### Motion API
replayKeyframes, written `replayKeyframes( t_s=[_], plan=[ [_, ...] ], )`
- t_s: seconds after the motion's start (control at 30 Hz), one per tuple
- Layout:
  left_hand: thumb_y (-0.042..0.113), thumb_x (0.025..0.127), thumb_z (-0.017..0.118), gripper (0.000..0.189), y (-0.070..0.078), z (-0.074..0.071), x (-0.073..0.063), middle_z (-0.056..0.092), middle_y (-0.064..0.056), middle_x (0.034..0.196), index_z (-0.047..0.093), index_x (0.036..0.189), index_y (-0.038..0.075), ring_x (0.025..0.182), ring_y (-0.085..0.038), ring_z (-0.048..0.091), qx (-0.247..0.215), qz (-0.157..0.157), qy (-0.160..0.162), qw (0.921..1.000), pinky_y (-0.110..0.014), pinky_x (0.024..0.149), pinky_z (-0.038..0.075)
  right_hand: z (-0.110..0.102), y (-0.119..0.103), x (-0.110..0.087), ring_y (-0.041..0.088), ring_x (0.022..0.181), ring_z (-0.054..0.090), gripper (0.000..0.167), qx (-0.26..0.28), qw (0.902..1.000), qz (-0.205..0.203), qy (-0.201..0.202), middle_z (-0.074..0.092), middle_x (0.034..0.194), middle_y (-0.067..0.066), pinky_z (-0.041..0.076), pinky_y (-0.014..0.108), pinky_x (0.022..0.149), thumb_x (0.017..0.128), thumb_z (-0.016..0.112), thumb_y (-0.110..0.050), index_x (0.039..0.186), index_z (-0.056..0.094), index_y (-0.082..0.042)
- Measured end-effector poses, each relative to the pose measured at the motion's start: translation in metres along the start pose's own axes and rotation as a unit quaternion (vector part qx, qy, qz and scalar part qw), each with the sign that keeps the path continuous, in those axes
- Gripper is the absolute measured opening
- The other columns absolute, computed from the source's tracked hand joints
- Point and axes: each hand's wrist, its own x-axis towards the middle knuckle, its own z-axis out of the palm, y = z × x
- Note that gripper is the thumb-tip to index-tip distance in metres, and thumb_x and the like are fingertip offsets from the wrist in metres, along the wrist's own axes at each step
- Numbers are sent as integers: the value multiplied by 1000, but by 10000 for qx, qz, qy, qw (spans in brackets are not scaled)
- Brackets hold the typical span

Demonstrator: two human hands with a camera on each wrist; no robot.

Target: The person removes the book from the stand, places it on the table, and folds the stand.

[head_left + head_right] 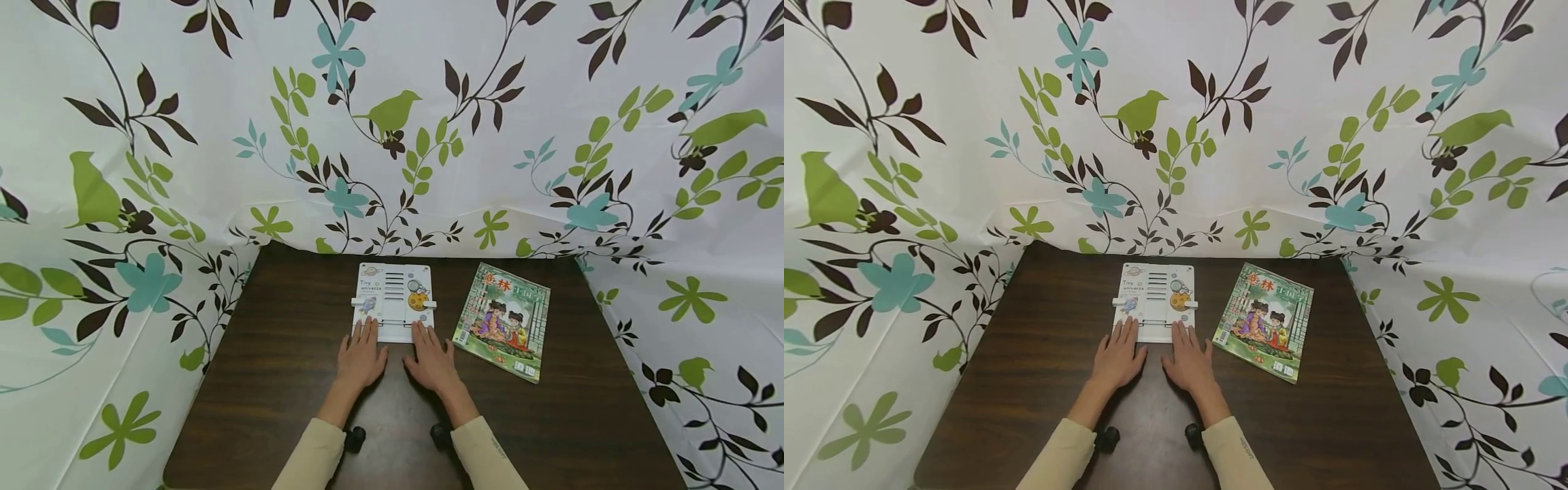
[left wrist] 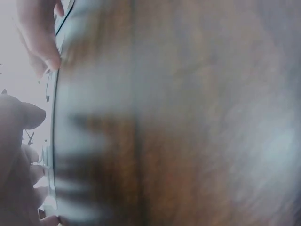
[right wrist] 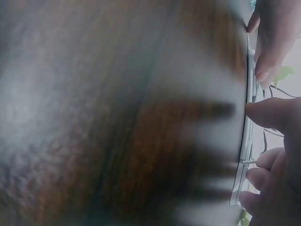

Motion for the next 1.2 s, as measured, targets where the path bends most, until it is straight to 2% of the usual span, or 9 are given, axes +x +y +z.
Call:
replayKeyframes(
  t_s=[0.3, 0.53, 0.63, 0.73, 0.83, 0.9, 0.97, 1.07, 1.2],
  plan=[
    [38, 112, 55, 66, -10, -12, 3, 26, -20, 177, 34, 170, 13, 163, -44, 25, -663, 425, -121, 9968, -65, 129, 25, -4, 0, 0, 37, 166, 22, 81, 367, 9993, 30, -44, 21, 180, 12, 18, 76, 124, 108, 62, -40, 173, 23, -10],
    [26, 111, 56, 50, -24, -23, 13, 49, -23, 163, 54, 156, 4, 151, -45, 45, -860, 685, 254, 9936, -66, 119, 40, -4, 3, -1, 39, 166, 22, 81, 549, 9985, 44, 0, 20, 180, 14, 19, 74, 125, 108, 63, -39, 172, 23, -8],
    [24, 112, 53, 41, -26, -35, 21, 62, -18, 152, 64, 146, 6, 142, -41, 57, -1037, 454, 379, 9928, -62, 113, 48, -6, 5, 0, 39, 166, 23, 80, 561, 9984, 17, 19, 22, 180, 15, 20, 73, 125, 108, 63, -38, 171, 26, -7],
    [24, 111, 53, 34, -28, -44, 30, 72, -13, 137, 73, 135, 9, 125, -35, 70, -1268, 19, 560, 9903, -57, 101, 57, -8, 6, 1, 38, 166, 22, 79, 568, 9984, 19, -9, 23, 180, 14, 20, 72, 126, 108, 62, -38, 171, 27, -7],
    [26, 109, 60, 26, -31, -45, 40, 77, -10, 116, 71, 126, 9, 99, -31, 75, -1273, -476, 939, 9863, -53, 81, 60, -9, 7, 2, 37, 166, 22, 78, 540, 9985, 16, -41, 23, 180, 13, 19, 72, 127, 108, 62, -39, 171, 28, -7],
    [28, 107, 65, 28, -35, -43, 47, 76, -12, 109, 65, 127, 7, 90, -31, 74, -1178, -798, 1159, 9830, -52, 73, 58, -8, 8, 3, 37, 166, 23, 77, 515, 9987, 1, -41, 24, 179, 13, 18, 73, 127, 108, 61, -38, 171, 29, -7],
    [30, 106, 68, 38, -38, -40, 53, 75, -15, 113, 58, 133, 6, 91, -35, 73, -1091, -1069, 1254, 9803, -53, 73, 58, -7, 8, 3, 37, 166, 23, 76, 474, 9989, -3, -58, 24, 180, 13, 18, 73, 127, 108, 61, -39, 171, 29, -8],
    [34, 105, 70, 54, -40, -38, 60, 70, -22, 131, 53, 145, 2, 111, -42, 71, -1135, -1314, 1117, 9785, -59, 86, 59, -5, 9, 3, 38, 166, 23, 76, 458, 9989, -13, -67, 24, 180, 13, 17, 75, 126, 108, 61, -38, 171, 30, -8],
    [33, 106, 67, 58, -40, -39, 65, 60, -24, 147, 54, 151, -1, 132, -44, 60, -1180, -1330, 772, 9810, -64, 100, 55, -4, 9, 2, 39, 166, 23, 77, 502, 9987, -30, -44, 23, 180, 14, 15, 77, 125, 107, 63, -36, 170, 30, -7]
  ],
)
